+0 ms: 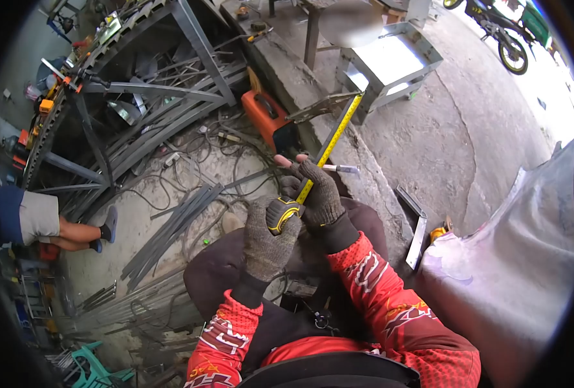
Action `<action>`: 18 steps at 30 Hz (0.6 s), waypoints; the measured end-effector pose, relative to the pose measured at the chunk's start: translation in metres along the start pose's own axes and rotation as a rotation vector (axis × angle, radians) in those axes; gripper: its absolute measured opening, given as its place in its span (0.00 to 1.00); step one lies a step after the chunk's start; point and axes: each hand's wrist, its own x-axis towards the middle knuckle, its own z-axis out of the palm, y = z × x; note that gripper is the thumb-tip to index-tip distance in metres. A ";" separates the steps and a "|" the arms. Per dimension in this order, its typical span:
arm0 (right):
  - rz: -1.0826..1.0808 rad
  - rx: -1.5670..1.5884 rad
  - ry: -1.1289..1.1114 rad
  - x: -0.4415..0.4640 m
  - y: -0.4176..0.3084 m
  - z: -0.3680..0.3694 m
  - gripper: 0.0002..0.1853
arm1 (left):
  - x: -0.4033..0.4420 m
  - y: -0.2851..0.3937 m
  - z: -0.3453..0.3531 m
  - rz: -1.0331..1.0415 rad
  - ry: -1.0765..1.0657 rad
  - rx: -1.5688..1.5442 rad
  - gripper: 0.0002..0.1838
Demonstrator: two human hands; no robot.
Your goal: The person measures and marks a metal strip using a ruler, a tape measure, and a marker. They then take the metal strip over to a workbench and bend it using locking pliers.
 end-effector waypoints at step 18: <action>0.055 0.201 0.022 -0.021 -0.018 -0.049 0.33 | 0.047 -0.027 0.070 0.187 -0.081 0.368 0.27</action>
